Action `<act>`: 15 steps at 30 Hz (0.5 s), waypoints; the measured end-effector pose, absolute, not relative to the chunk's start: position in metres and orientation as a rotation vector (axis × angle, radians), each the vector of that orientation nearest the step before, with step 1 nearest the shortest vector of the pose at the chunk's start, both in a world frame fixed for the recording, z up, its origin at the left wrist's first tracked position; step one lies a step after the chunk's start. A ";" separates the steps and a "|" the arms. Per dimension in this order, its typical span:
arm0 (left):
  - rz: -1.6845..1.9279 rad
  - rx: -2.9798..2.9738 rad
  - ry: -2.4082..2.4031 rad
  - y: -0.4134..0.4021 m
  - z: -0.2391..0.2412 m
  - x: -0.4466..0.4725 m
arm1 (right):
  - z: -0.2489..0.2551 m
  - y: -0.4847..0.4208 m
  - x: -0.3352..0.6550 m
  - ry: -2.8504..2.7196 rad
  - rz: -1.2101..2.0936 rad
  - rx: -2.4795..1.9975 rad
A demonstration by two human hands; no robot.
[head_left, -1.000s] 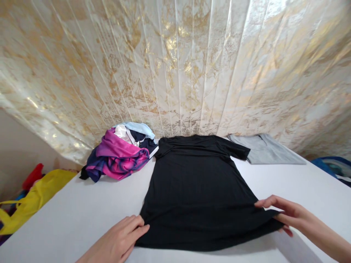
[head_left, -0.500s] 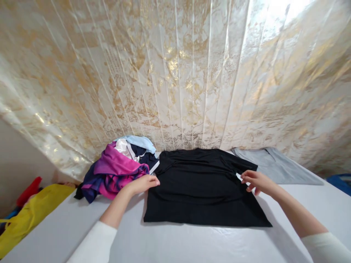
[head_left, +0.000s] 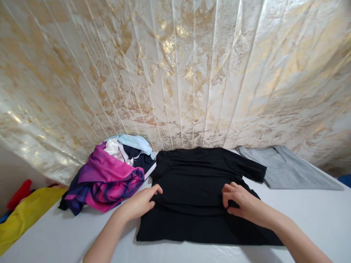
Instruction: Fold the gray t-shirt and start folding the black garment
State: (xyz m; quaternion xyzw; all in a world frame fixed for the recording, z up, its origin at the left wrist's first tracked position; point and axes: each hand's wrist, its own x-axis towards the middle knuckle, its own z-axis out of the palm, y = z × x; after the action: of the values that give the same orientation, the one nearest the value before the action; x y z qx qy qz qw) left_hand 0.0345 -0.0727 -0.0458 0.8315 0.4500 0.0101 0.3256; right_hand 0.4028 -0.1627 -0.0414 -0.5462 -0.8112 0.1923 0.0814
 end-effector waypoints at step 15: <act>0.041 2.315 1.271 -0.076 -0.047 0.069 | -0.068 -0.150 0.402 -2.304 0.536 -1.697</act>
State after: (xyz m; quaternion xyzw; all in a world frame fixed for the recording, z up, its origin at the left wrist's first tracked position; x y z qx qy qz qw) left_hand 0.0688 -0.0760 -0.0469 0.8492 0.4662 0.0151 0.2474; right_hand 0.4017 -0.1503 -0.0679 -0.5790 -0.7862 0.1828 0.1147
